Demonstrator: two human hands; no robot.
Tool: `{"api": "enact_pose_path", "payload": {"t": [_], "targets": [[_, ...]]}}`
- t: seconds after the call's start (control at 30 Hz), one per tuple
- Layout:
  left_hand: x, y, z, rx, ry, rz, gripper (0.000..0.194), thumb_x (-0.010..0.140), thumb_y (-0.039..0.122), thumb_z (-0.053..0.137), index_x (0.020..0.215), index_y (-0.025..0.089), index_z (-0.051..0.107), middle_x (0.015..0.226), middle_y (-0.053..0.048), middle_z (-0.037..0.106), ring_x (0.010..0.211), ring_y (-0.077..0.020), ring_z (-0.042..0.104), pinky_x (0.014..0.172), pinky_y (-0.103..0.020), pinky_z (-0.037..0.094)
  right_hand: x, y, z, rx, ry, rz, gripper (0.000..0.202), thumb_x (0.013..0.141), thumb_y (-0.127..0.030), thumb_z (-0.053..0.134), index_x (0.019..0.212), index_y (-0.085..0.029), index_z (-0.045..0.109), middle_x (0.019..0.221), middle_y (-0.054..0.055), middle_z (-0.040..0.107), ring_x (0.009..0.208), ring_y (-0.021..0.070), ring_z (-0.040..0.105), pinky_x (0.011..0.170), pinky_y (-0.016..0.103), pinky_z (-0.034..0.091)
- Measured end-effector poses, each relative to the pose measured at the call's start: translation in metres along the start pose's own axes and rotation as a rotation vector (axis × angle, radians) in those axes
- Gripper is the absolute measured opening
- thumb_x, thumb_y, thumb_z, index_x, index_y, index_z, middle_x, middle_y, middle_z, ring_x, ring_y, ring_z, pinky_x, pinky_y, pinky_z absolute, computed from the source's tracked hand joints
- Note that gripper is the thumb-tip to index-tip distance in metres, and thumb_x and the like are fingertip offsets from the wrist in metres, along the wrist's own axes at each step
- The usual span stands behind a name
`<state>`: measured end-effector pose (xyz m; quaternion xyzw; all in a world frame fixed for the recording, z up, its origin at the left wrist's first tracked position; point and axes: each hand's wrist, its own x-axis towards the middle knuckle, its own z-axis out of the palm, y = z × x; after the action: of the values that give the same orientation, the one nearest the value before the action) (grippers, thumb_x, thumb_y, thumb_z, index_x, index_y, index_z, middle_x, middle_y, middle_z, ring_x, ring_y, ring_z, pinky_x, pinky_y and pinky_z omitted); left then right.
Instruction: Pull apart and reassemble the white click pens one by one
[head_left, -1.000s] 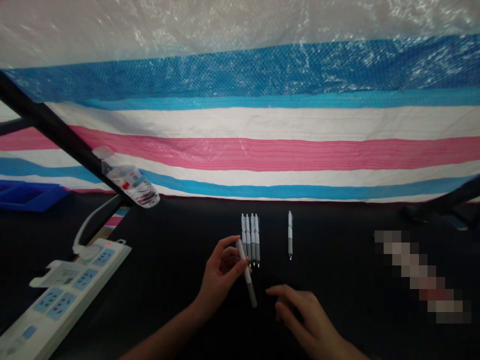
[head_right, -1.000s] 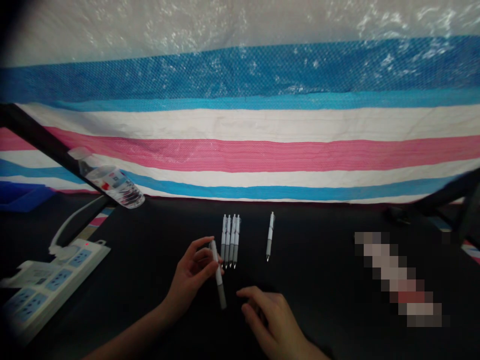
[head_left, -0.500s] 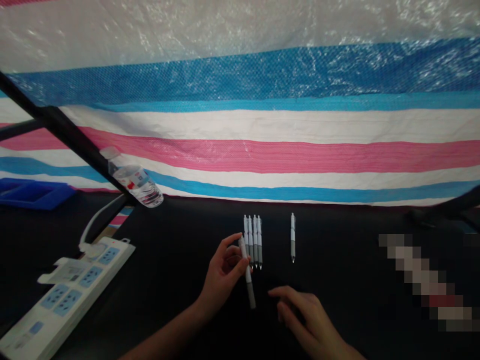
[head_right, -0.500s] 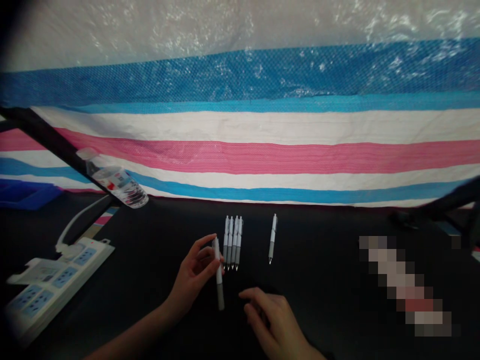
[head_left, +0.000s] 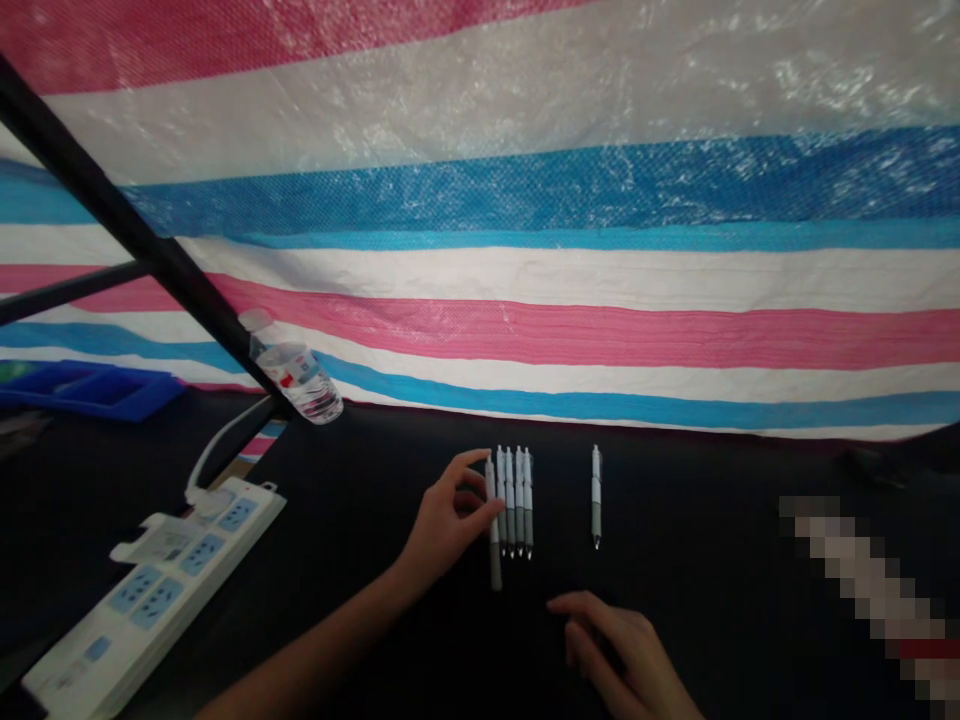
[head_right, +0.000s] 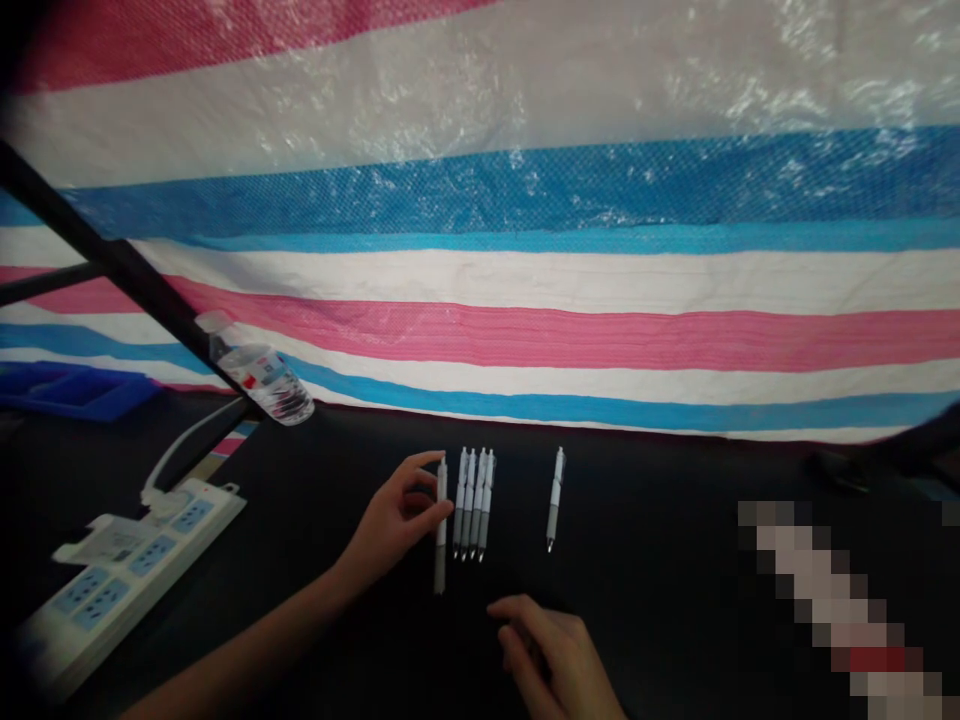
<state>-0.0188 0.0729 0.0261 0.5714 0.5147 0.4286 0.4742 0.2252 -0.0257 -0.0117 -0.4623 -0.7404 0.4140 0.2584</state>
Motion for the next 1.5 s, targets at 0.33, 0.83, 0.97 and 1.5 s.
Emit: {"api": "enact_pose_path", "payload": {"t": [0.33,0.83,0.97,1.5], "targets": [[0.043,-0.022,-0.002,0.164,0.003,0.014,0.051,0.082,0.029,0.070,0.130,0.016,0.060,0.080,0.003,0.063,0.059,-0.0152,0.067,0.058,-0.028,0.055,0.006,0.008,-0.008,-0.115,0.165,-0.072,0.029,0.106,-0.031,0.043,0.126,-0.022,0.064,0.078,0.001,0.073,0.068,0.0174,0.071,0.065,0.025,0.056],[-0.050,-0.001,0.012,0.078,-0.100,-0.001,0.027,0.089,0.019,0.062,0.115,0.022,0.068,0.101,-0.008,0.072,0.080,-0.0211,0.070,0.067,-0.031,0.058,0.026,0.028,-0.038,-1.063,0.254,-0.392,0.045,0.093,0.006,0.039,0.116,-0.016,0.071,0.116,0.013,0.078,0.101,0.0276,0.072,0.086,0.041,0.058],[-0.058,-0.003,0.018,0.082,-0.103,0.053,0.027,0.089,0.016,0.060,0.113,0.025,0.069,0.102,-0.006,0.073,0.080,-0.0203,0.070,0.071,-0.032,0.058,0.024,0.004,-0.042,-0.952,0.249,-0.462,0.034,0.100,-0.001,0.042,0.106,-0.015,0.073,0.108,0.014,0.078,0.093,0.0273,0.072,0.081,0.041,0.058],[-0.075,-0.013,0.022,-0.080,-0.240,-0.019,0.033,0.088,0.023,0.070,0.120,0.026,0.063,0.091,-0.003,0.068,0.063,-0.0127,0.062,0.056,-0.022,0.051,-0.001,-0.021,-0.025,0.665,0.275,0.203,0.034,0.097,-0.055,0.063,0.090,-0.023,0.052,0.063,-0.001,0.067,0.051,0.0137,0.060,0.051,0.024,0.047]]}}
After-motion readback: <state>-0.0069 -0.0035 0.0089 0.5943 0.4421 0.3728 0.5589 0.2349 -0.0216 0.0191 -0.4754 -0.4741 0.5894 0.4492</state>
